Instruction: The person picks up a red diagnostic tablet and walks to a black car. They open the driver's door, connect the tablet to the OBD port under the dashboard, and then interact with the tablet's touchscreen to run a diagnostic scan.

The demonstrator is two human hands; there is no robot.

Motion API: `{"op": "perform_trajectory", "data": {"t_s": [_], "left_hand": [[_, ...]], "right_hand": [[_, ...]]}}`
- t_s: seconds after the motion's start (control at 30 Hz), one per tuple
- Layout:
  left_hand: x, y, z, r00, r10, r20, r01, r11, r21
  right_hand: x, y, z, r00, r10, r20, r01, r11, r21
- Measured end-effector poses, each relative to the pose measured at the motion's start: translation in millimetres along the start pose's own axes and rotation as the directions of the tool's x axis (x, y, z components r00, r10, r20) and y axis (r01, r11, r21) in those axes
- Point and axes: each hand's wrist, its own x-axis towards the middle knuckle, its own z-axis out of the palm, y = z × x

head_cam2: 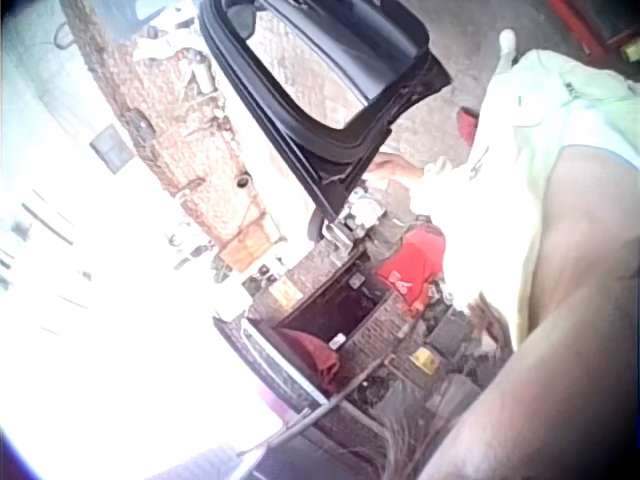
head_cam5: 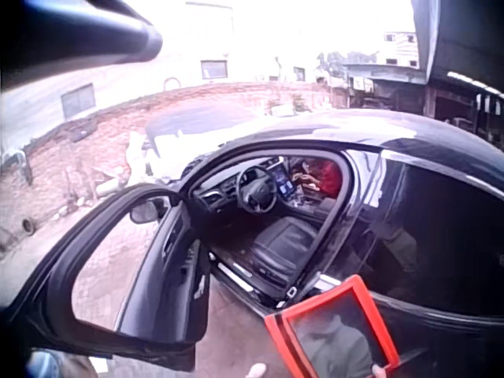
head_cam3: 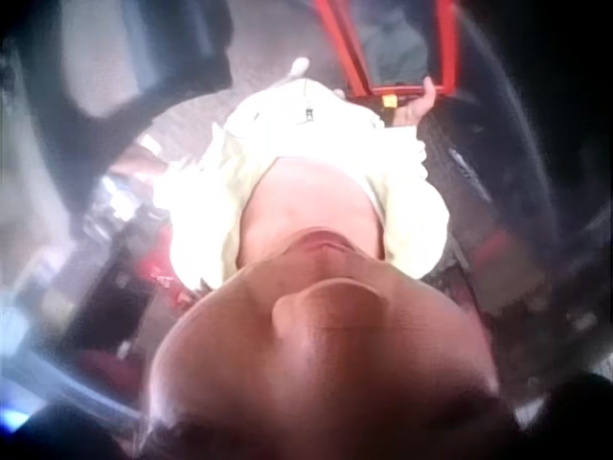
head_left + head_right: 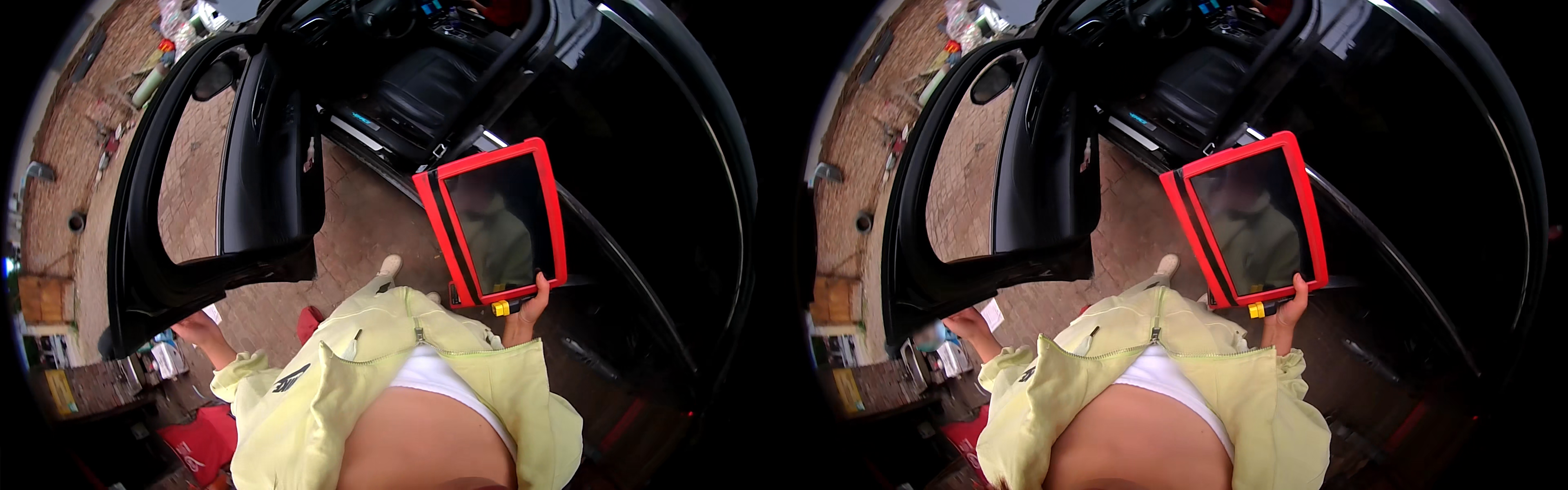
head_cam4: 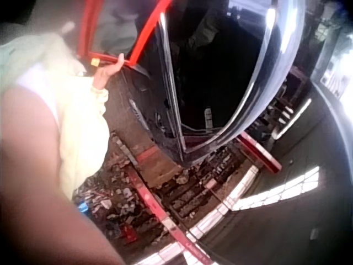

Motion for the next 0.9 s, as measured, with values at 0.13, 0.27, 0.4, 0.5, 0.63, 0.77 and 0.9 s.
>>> {"op": "perform_trajectory", "data": {"t_s": [0.13, 0.27, 0.4, 0.5, 0.63, 0.77, 0.9], "left_hand": [[-6, 34, 49, 0.749, 0.420, -0.512, -0.321, 0.907, 0.273], [9, 87, 50, 0.663, 0.477, -0.577, -0.384, 0.878, 0.285], [34, 117, -8, 0.697, 0.447, -0.561, -0.380, 0.894, 0.239], [60, 154, -58, 0.722, 0.423, -0.548, -0.376, 0.904, 0.203], [122, 212, -141, 0.745, 0.369, -0.556, -0.348, 0.926, 0.147], [208, 252, -257, 0.782, 0.277, -0.558, -0.298, 0.953, 0.056], [285, 280, -383, 0.821, 0.200, -0.535, -0.256, 0.966, -0.031]], "right_hand": [[-4, -5, 30, 0.993, 0.107, 0.053, -0.103, 0.992, -0.068], [-23, -4, 61, 0.975, 0.213, 0.066, -0.206, 0.974, -0.093], [-30, 0, 76, 0.975, 0.220, 0.037, -0.213, 0.966, -0.146], [-31, 7, 72, 0.971, 0.235, 0.039, -0.225, 0.959, -0.171], [-72, 3, 140, 0.976, 0.212, 0.052, -0.200, 0.964, -0.174], [-113, 63, 166, 0.988, 0.152, 0.037, -0.146, 0.979, -0.143], [-151, 104, 186, 0.990, 0.138, 0.009, -0.136, 0.982, -0.129]]}}
